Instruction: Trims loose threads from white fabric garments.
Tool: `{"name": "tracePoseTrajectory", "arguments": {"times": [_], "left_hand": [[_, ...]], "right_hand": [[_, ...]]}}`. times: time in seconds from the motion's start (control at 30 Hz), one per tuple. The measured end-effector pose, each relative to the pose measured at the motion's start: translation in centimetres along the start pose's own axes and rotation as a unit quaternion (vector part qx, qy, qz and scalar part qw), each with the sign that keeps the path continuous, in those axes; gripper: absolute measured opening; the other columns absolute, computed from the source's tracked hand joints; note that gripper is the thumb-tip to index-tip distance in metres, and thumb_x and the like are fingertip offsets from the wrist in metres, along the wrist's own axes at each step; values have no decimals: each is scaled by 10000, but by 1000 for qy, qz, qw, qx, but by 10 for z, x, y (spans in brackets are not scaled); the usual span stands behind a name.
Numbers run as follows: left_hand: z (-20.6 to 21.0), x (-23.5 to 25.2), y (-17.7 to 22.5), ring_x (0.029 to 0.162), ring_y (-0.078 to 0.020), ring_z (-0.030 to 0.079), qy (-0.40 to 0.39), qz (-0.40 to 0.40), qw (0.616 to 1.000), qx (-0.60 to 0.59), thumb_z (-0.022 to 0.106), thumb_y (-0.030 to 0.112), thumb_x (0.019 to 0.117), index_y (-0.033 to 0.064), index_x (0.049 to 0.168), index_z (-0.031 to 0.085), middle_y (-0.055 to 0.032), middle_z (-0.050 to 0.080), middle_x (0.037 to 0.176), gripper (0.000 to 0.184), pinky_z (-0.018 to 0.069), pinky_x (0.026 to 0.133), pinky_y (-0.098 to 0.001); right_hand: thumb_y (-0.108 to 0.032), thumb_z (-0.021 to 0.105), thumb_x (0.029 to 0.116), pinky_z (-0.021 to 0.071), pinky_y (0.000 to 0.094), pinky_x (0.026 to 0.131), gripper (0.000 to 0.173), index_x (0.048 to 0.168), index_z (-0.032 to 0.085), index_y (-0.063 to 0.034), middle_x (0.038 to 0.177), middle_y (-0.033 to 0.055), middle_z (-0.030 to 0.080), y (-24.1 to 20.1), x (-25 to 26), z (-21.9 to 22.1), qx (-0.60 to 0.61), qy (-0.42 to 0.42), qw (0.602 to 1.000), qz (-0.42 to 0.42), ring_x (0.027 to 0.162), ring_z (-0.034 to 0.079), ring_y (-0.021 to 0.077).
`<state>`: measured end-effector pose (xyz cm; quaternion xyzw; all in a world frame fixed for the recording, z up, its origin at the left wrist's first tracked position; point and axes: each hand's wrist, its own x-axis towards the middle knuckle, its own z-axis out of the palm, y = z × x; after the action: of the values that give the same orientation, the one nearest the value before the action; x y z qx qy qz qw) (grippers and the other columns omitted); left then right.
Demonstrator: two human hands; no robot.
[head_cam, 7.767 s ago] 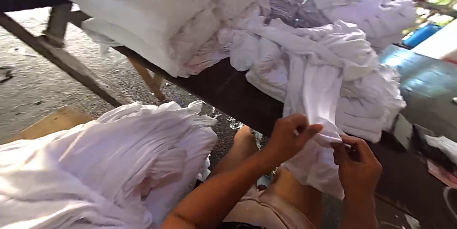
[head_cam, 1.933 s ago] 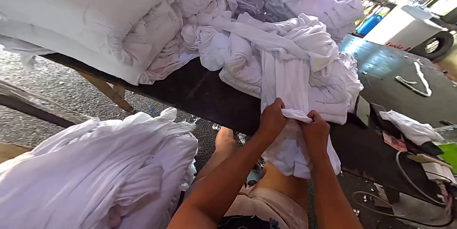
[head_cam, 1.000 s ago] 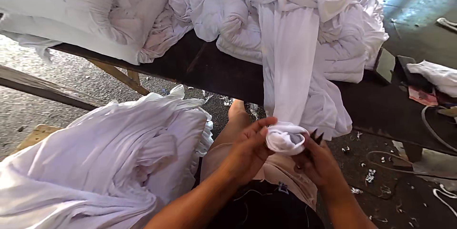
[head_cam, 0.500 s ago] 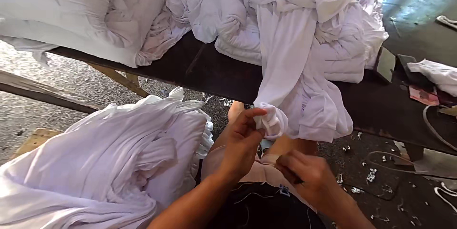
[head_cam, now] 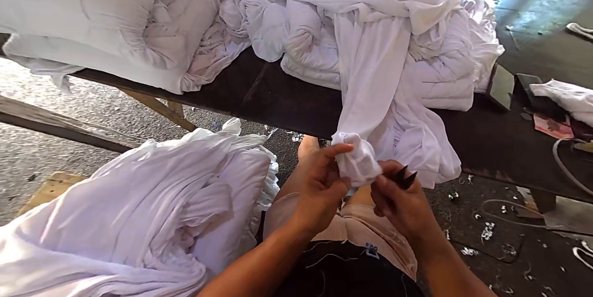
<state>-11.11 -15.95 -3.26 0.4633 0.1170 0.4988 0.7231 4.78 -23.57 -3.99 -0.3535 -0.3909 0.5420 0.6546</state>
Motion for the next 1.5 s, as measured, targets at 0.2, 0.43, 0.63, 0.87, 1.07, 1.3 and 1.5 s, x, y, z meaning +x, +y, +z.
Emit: {"name": "tracePoseTrajectory", "arguments": {"times": [0.2, 0.43, 0.63, 0.87, 1.07, 1.3, 1.5], "left_hand": [[5, 13, 10, 1030, -150, 703, 53, -88, 973, -208, 634, -103, 815, 119, 1272, 654, -78, 704, 1187, 509, 586, 897, -331], [4, 11, 7, 1003, -124, 705, 37, -77, 983, -163, 657, -69, 843, 90, 1233, 670, -71, 711, 1159, 421, 587, 888, -314], [5, 15, 7, 973, -124, 710, 62, -69, 986, -135, 636, -73, 848, 91, 1216, 683, -66, 719, 1130, 406, 592, 875, -312], [0, 13, 10, 986, -134, 712, 62, -69, 985, -148, 664, -70, 847, 90, 1217, 687, -76, 717, 1143, 404, 592, 890, -322], [2, 9, 8, 996, -127, 708, 58, -66, 986, -144, 667, -64, 855, 68, 1194, 690, -74, 716, 1137, 365, 592, 885, -312], [4, 5, 7, 1003, -111, 704, 42, -65, 988, -136, 662, -50, 880, 63, 1170, 686, -46, 720, 1126, 311, 583, 908, -312], [2, 5, 9, 995, -147, 710, 59, -83, 978, -181, 682, -20, 868, 45, 1146, 685, -86, 718, 1100, 286, 589, 895, -336]], "right_hand": [[-264, 632, 1012, 462, 116, 457, 89, 1052, 681, -202, 715, -88, 663, 5, -1, -8, 121, -6, 987, 104, 490, 540, -50], [-351, 605, 1036, 423, 64, 629, 309, 1120, 643, -57, 980, 5, 610, -19, 1, -7, -477, 84, 827, -285, 726, 514, -65], [-177, 507, 1057, 526, 212, 679, 146, 1022, 614, -85, 919, 76, 638, -16, -14, 16, -588, -12, 727, -355, 765, 631, 126], [-483, 564, 1019, 518, 242, 625, 499, 1119, 622, 3, 935, 142, 649, -30, -7, 6, -641, 30, 730, -233, 739, 622, 154], [-276, 578, 1052, 528, 217, 823, 269, 1121, 635, -23, 1005, 143, 658, -23, -1, 11, -654, 34, 688, -312, 911, 655, 170], [-204, 570, 1056, 538, 197, 820, 229, 1078, 684, -7, 970, 139, 708, -23, 2, 12, -631, 46, 695, -341, 900, 689, 150], [-396, 655, 999, 476, 101, 710, 410, 1155, 594, -21, 1009, 92, 615, -25, 5, 5, -544, 70, 774, -316, 843, 591, 13]]}}
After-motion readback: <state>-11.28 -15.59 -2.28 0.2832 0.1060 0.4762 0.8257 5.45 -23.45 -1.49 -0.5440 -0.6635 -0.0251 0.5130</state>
